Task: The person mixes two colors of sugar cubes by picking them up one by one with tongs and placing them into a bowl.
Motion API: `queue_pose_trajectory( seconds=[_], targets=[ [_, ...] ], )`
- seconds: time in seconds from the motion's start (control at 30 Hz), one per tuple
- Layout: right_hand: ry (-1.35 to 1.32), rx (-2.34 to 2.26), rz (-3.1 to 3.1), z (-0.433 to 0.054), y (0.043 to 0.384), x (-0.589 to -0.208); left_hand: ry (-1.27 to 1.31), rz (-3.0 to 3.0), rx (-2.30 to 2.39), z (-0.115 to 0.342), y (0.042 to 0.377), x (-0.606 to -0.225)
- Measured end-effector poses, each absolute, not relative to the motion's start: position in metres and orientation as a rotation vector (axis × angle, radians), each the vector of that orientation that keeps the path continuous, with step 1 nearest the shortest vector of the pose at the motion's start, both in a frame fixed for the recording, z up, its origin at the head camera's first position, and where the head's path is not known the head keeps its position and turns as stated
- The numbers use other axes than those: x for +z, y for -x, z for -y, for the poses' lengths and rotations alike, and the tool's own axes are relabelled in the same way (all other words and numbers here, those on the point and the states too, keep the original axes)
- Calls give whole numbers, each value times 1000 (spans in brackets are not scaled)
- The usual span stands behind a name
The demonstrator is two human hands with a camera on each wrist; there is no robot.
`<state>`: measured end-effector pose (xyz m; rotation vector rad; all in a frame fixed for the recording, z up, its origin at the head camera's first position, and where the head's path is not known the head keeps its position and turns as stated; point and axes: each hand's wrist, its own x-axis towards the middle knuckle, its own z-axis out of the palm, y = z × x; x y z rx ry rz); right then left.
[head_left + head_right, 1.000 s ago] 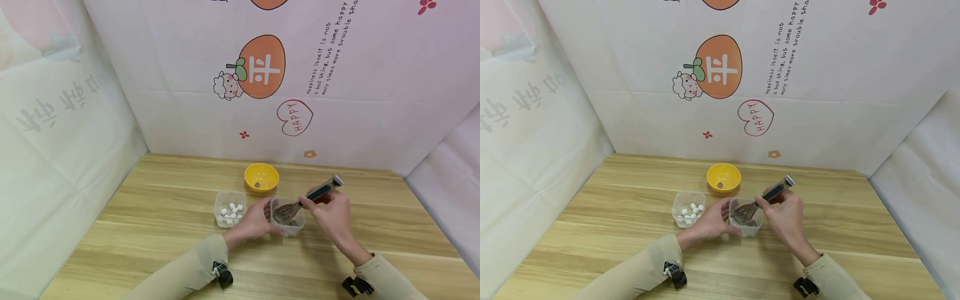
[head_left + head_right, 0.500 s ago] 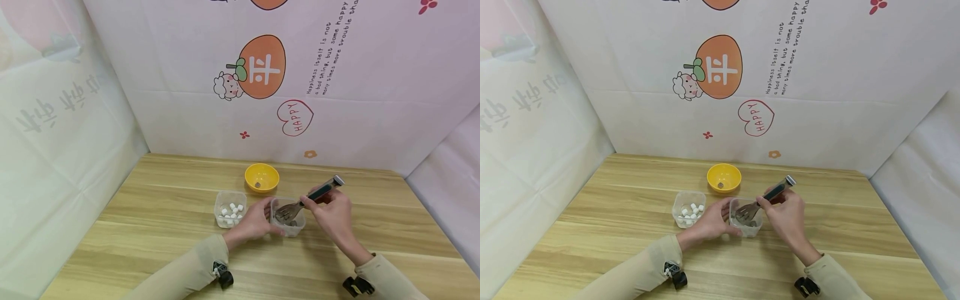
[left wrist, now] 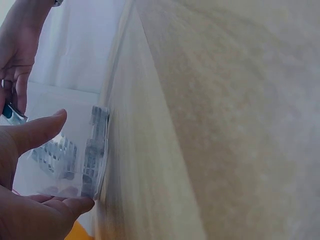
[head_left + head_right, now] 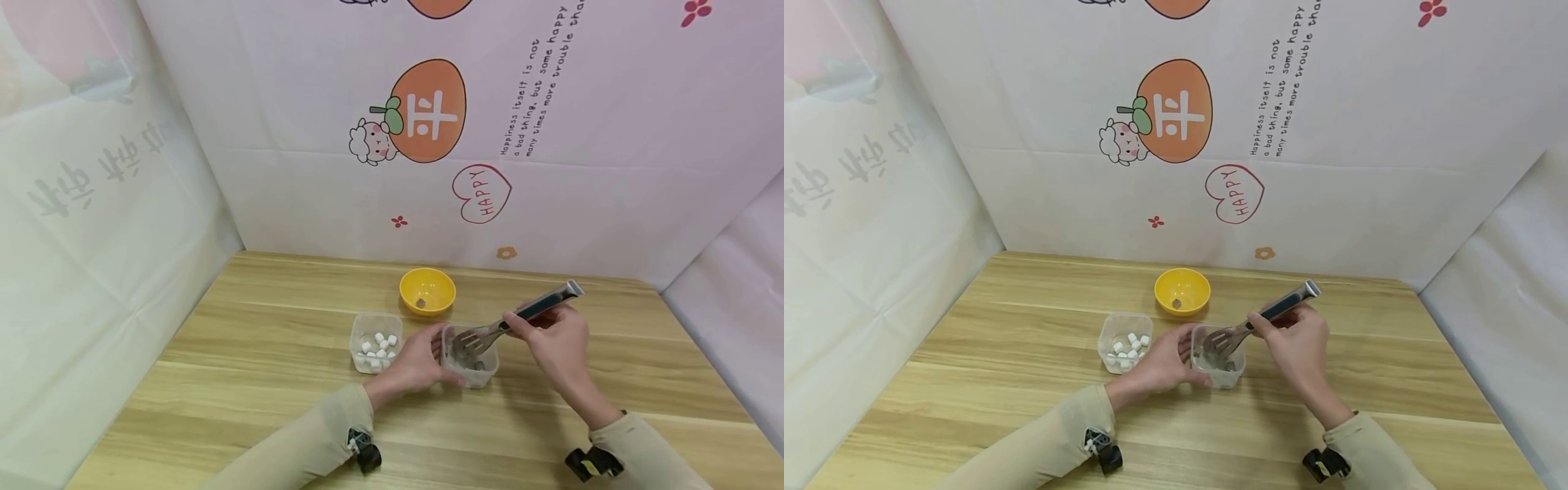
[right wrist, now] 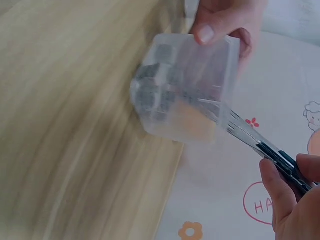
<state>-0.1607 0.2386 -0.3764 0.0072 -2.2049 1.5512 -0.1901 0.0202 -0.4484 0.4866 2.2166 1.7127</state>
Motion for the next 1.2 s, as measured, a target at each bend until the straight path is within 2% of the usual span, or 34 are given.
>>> queue_pose_trajectory(
  seconds=[0.43, 0.83, 1.2],
  targets=[
    [-7, 2082, 1919, -261, 168, -350, -477, -2194, 1728, -22, 190, -448],
    [126, 2132, 1864, -255, 196, -333, -479, -2188, 1722, -20, 190, -447],
    [221, 2137, 1841, -239, 223, -340, -493, -2187, 1732, -20, 189, -449]
  ],
)
